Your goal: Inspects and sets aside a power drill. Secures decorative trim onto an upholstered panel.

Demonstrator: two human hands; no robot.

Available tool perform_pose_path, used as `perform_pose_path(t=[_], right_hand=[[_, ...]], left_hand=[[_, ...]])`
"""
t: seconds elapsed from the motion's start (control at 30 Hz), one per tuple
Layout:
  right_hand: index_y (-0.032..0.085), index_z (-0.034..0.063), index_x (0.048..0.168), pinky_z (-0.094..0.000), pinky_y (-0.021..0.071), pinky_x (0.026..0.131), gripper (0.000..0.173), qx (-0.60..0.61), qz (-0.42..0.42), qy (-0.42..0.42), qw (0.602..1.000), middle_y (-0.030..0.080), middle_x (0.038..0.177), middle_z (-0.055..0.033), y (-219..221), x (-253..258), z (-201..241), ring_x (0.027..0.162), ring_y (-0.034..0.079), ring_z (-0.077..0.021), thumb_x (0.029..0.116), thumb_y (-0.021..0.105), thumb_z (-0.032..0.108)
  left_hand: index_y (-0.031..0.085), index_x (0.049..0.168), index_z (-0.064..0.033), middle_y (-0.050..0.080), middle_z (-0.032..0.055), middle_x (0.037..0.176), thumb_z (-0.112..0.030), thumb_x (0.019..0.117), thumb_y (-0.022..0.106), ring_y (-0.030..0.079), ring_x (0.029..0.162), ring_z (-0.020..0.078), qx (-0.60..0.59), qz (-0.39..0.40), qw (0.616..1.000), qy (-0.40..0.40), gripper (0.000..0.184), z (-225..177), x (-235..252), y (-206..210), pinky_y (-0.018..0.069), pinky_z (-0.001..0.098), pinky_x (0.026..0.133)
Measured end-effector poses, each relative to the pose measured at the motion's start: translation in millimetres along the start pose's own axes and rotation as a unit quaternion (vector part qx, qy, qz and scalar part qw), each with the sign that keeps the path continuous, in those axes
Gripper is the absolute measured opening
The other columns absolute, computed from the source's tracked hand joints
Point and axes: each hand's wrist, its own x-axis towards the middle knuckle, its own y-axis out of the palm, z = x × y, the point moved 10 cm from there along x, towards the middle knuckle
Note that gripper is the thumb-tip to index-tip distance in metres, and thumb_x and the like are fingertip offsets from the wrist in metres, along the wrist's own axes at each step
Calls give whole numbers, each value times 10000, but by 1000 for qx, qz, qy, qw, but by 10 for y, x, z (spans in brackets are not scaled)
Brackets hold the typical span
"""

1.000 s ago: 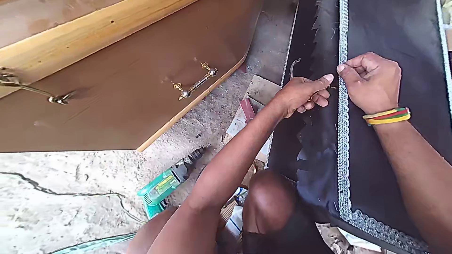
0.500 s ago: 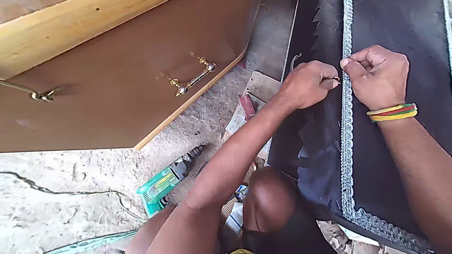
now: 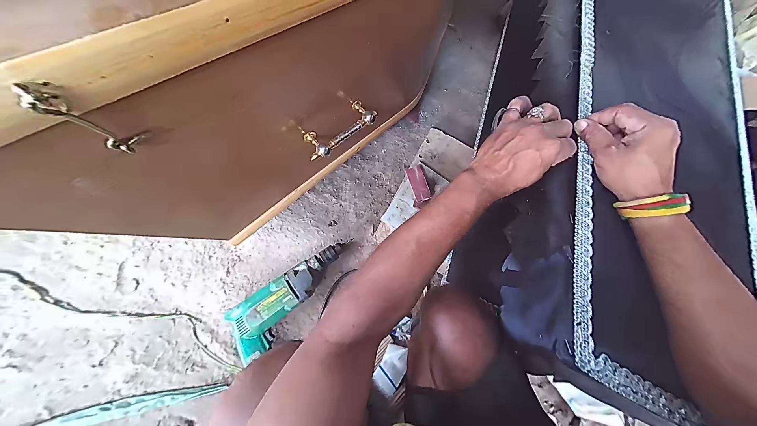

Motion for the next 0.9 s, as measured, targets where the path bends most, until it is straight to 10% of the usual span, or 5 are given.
perform_pose_path(t=[0.37, 0.63, 0.77, 0.9], right_hand=[[743, 106, 1074, -477, 510, 723, 295, 5, 2, 4, 1000, 723, 937, -95, -10, -15, -9, 775, 649, -205, 1011, 621, 367], [722, 102, 1111, -520, 529, 732, 333, -3, 6, 11, 1000, 729, 928, -116, 5, -16, -19, 794, 679, -243, 1013, 600, 396], [723, 115, 1110, -512, 529, 741, 322, -4, 7, 16, 1000, 731, 932, -103, 11, -18, -24, 803, 680, -233, 1014, 598, 395], [723, 122, 1097, -490, 520, 709, 310, -4, 2, 11, 1000, 721, 883, -79, 6, -21, -30, 760, 664, -207, 1010, 597, 392]], left_hand=[[763, 1060, -213, 717, -1, 1100, -218, 1022, 607, 623, 1216, 214, 37, 3, 999, -39, 160, 37, -56, 6, 335, 554, 1177], [771, 992, -153, 711, 22, 1005, -215, 973, 661, 680, 989, 171, -127, 79, 985, -83, 128, 295, -91, -66, 549, 437, 923], [655, 1324, -12, 700, 125, 1210, -165, 1043, 594, 686, 1104, 182, -383, 2, 907, -174, 326, 413, -107, 91, 568, 389, 1002], [703, 1097, 26, 707, 96, 908, -207, 1093, 513, 669, 821, 142, -538, 24, 804, -251, 301, 389, -162, 413, 570, 342, 790]])
